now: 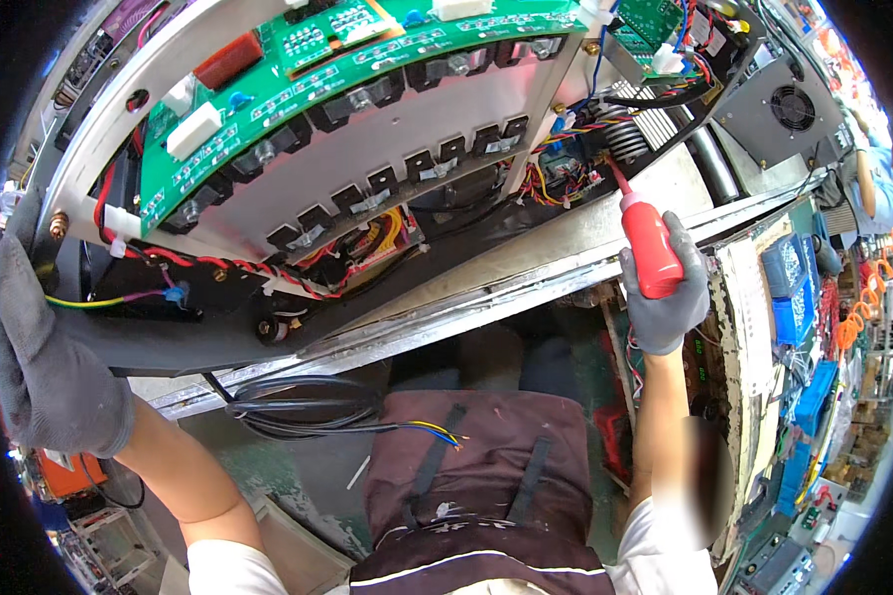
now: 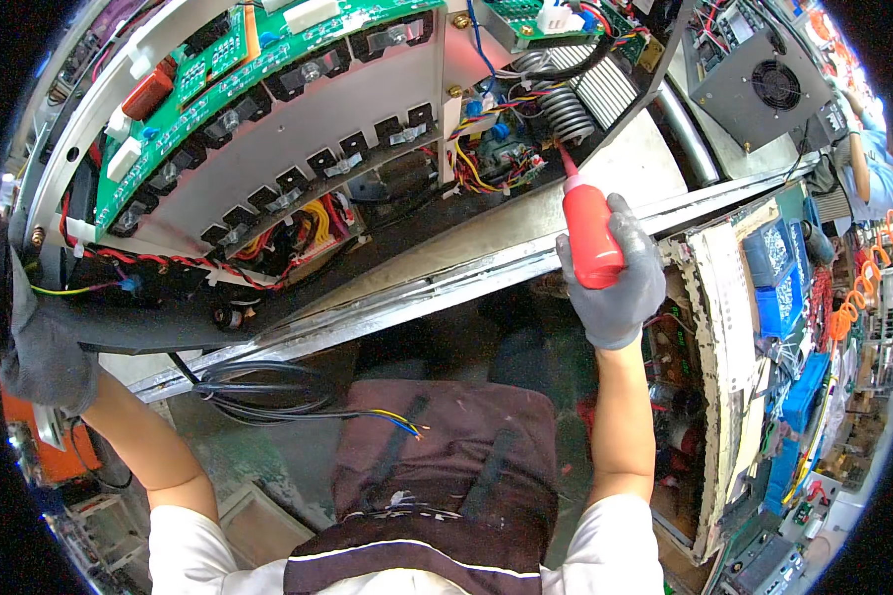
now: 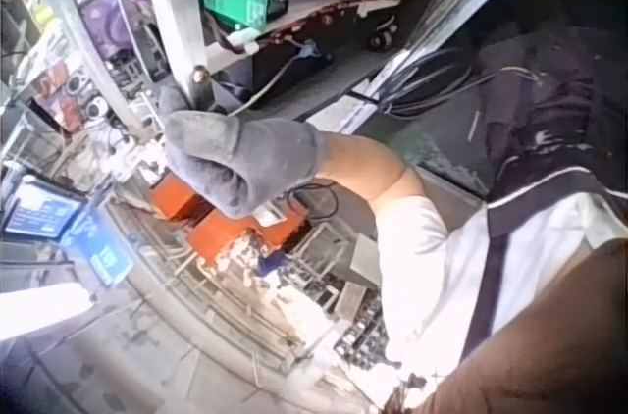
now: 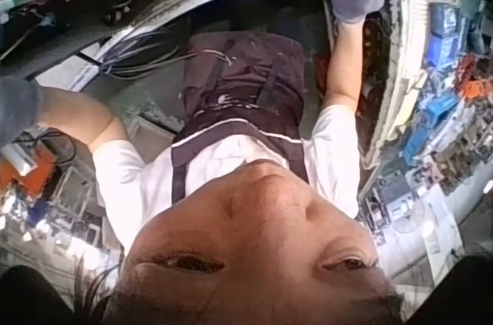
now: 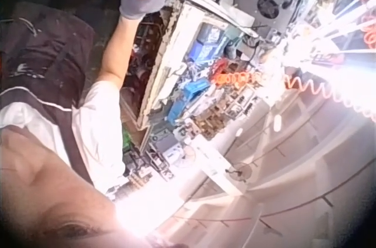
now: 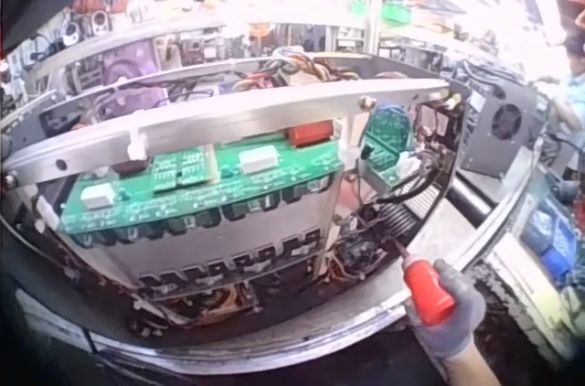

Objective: The person applies glue or sealant to the internal wires and circuit board of an electronic device using a glue applicator, then checks the connections with a testing probe.

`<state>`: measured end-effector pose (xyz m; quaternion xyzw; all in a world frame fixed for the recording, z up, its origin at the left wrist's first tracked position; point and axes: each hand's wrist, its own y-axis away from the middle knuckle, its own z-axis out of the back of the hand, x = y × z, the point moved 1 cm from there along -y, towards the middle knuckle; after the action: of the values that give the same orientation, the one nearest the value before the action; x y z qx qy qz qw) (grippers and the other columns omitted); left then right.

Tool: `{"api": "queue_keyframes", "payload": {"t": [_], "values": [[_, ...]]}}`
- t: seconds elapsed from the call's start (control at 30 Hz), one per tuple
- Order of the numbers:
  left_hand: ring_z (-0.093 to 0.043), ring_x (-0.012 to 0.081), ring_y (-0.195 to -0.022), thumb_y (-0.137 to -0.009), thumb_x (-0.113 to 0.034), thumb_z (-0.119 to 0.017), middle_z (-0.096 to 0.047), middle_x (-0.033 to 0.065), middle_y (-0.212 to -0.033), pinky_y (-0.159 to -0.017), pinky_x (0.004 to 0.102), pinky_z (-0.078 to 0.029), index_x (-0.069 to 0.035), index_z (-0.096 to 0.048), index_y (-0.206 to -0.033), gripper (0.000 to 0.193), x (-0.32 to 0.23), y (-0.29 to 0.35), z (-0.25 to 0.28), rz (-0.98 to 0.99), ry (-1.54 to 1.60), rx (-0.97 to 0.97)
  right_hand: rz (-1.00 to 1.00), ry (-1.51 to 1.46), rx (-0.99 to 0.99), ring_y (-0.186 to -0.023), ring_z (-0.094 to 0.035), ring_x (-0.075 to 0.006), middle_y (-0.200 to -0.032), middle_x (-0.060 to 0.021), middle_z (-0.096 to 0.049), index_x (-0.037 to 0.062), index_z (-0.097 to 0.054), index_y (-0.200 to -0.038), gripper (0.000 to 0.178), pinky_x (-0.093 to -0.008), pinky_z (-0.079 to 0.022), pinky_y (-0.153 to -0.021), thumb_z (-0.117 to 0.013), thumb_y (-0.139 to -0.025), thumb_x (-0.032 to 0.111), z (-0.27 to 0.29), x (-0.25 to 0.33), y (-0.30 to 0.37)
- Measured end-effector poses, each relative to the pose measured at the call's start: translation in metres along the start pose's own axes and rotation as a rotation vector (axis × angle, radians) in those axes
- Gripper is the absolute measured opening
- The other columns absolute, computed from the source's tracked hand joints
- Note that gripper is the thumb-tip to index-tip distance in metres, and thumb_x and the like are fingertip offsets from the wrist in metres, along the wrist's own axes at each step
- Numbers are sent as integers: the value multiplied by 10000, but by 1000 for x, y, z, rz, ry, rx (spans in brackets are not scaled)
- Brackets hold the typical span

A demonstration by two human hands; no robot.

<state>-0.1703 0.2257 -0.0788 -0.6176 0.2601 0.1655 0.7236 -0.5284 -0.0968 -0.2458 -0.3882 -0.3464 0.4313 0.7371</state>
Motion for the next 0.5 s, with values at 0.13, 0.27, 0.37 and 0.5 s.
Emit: {"api": "queue_keyframes", "payload": {"t": [0.13, 0.27, 0.37, 0.5], "values": [[-671, 238, -921, -889, -40, -612, -681, 188, -1065, -884, 335, -542, 118, -635, -1120, 281, 22, 3, 28, -60, -129, -86, -55, 63, 21, -943, -681, -351, -1106, -236, -659, 8, -507, -1174, 621, -393, -552, -816, -867, -684, 133, 3, 5, 4], [-676, 232, -901, -882, -44, -628, -687, 180, -1059, -859, 320, -552, 111, -641, -1111, 276, 33, 2, 39, -148, -237, -140, -389, -83, -124, -1013, -641, -279, -1183, -203, -620, -36, -474, -1207, 542, -365, -534, -875, -787, -773, 53, 1, 4, 19], [-680, 227, -886, -878, -46, -640, -691, 173, -1055, -840, 308, -559, 106, -646, -1104, 273, 39, -7, 38, -231, -295, -150, -760, -323, -402, -917, -647, -241, -1087, -173, -612, -59, -504, -1181, 418, -379, -550, -790, -684, -882, 171, 2, -2, 31], [-674, 148, -811, -846, -75, -718, -713, 116, -1022, -741, 259, -572, 68, -676, -1042, 246, 2, -11, -6, -342, -486, -95, -1172, -946, -606, -738, -652, -234, -961, -155, -642, -20, -510, -1165, 451, -312, -547, -642, -590, -923, 352, 4, -18, 59]]}}
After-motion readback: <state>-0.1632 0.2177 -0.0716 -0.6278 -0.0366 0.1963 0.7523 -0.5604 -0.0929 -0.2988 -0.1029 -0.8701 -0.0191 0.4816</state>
